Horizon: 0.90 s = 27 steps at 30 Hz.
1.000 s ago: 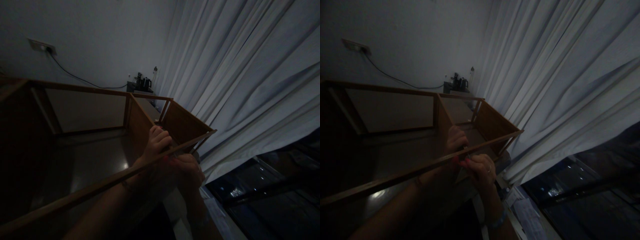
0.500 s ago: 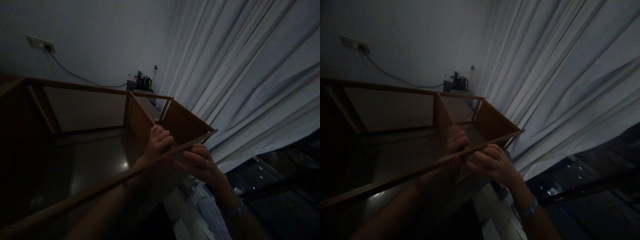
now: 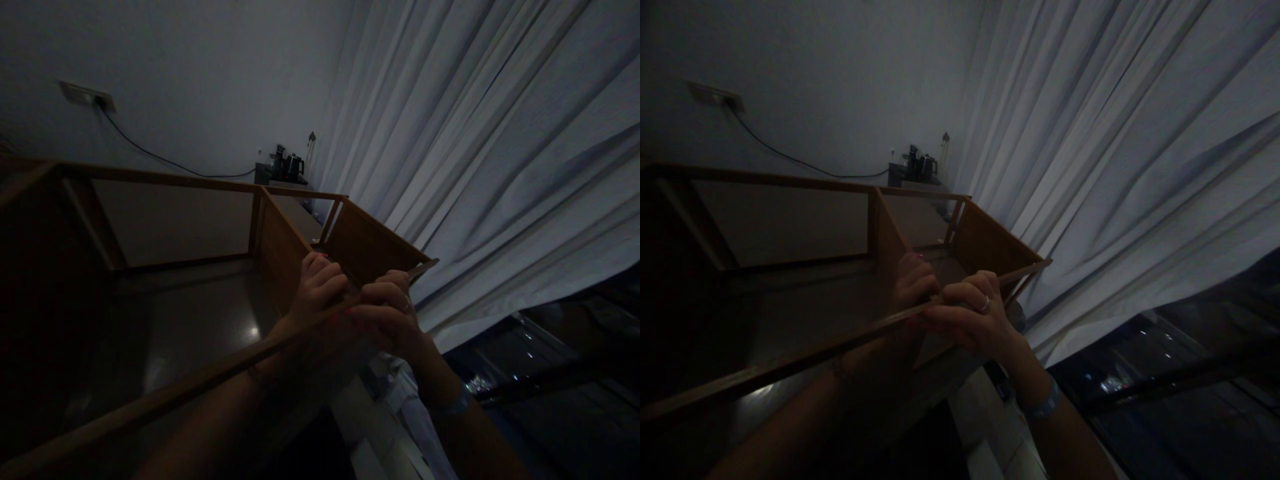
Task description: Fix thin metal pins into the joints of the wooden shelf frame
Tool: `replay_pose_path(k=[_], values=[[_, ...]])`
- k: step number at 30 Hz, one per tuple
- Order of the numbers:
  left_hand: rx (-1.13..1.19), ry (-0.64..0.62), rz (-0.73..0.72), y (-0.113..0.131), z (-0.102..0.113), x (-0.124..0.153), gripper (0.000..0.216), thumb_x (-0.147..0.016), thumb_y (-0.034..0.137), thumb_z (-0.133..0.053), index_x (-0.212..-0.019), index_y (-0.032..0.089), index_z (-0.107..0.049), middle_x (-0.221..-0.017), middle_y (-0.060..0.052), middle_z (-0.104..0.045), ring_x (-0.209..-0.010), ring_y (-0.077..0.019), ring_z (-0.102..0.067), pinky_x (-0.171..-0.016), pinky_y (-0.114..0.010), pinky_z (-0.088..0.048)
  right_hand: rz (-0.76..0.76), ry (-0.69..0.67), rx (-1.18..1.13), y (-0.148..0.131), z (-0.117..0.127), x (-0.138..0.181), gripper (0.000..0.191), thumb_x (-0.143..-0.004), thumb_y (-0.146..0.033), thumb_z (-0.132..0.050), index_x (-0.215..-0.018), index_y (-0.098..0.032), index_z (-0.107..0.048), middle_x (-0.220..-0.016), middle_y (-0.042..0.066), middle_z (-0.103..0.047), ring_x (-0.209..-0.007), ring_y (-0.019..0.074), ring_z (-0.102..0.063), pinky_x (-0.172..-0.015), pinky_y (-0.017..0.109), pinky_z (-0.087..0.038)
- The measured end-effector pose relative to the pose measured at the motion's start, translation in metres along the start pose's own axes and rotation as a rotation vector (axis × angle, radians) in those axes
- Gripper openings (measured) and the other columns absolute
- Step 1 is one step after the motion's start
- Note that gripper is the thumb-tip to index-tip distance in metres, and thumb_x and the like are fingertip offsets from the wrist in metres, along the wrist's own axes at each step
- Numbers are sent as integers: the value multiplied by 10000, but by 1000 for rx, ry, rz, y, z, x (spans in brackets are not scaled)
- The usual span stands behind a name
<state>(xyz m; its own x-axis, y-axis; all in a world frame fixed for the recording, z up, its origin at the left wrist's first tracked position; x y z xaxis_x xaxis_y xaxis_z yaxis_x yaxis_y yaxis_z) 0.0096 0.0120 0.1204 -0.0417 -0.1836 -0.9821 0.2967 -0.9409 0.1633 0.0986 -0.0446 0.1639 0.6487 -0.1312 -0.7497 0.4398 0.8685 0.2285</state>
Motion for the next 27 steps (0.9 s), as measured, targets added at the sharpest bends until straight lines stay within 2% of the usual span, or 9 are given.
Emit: replay_pose_path(k=[2, 4, 10, 14, 20, 27], values=[[-6, -8, 5, 0, 0, 0, 597, -1009, 600, -112, -665, 233, -434, -636, 0, -483, -714, -186, -456, -817, -405, -394, -102, -16, -84, 6, -4, 0, 185, -1022, -335, -505, -1176, -284, -593, -871, -17, -628, -799, 168, -534, -771, 357, -403], [-10, -15, 14, 0, 0, -1, 610, -1004, 604, -75, -670, 236, -428, -641, -3, -487, -719, -189, -458, -821, -408, -395, -163, -51, -135, 10, -7, 1, 256, -1025, -345, -499, -1270, -293, -555, -876, -16, -633, -824, 173, -554, -786, 363, -408], [10, -31, 24, 2, 2, -2, 642, -972, 660, -55, -687, 239, -446, -665, -13, -493, -734, -200, -452, -816, -425, -397, -143, -31, -99, 7, 1, -1, 402, -1019, -374, -509, -1419, -358, -474, -1036, 18, -623, -917, 194, -559, -823, 378, -427], [18, -45, 13, 0, 0, 0, 631, -974, 657, -71, -691, 240, -451, -656, -7, -477, -729, -200, -448, -820, -426, -387, -166, -73, -67, 7, 0, -4, 326, -986, -324, -583, -1309, -373, -591, -1044, 8, -637, -937, 199, -568, -857, 378, -429], [26, -27, 40, -2, 1, 1, 661, -953, 695, -47, -689, 240, -446, -631, -2, -459, -714, -202, -457, -827, -430, -387, -174, 75, -22, 15, 17, -1, 317, -931, -394, -665, -1238, -331, -614, -1004, 13, -653, -899, 205, -593, -820, 374, -453], [50, -42, 76, 0, 3, -3, 638, -956, 695, -89, -693, 239, -450, -643, -7, -468, -722, -207, -449, -830, -441, -385, -176, 213, 132, 23, 20, 24, 243, -964, -505, -554, -976, -275, -630, -850, 12, -621, -802, 201, -556, -735, 370, -453]])
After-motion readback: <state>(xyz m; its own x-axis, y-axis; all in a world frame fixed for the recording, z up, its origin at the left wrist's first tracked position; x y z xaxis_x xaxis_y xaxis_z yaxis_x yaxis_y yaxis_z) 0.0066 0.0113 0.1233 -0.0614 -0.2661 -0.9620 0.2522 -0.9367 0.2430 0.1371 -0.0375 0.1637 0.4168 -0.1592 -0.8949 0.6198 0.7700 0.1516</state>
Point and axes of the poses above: each hand's wrist, its own x-axis away from the middle knuckle, its own z-axis out of the back of the hand, y = z × x, the point moved 10 cm from there along -x, towards the middle knuckle
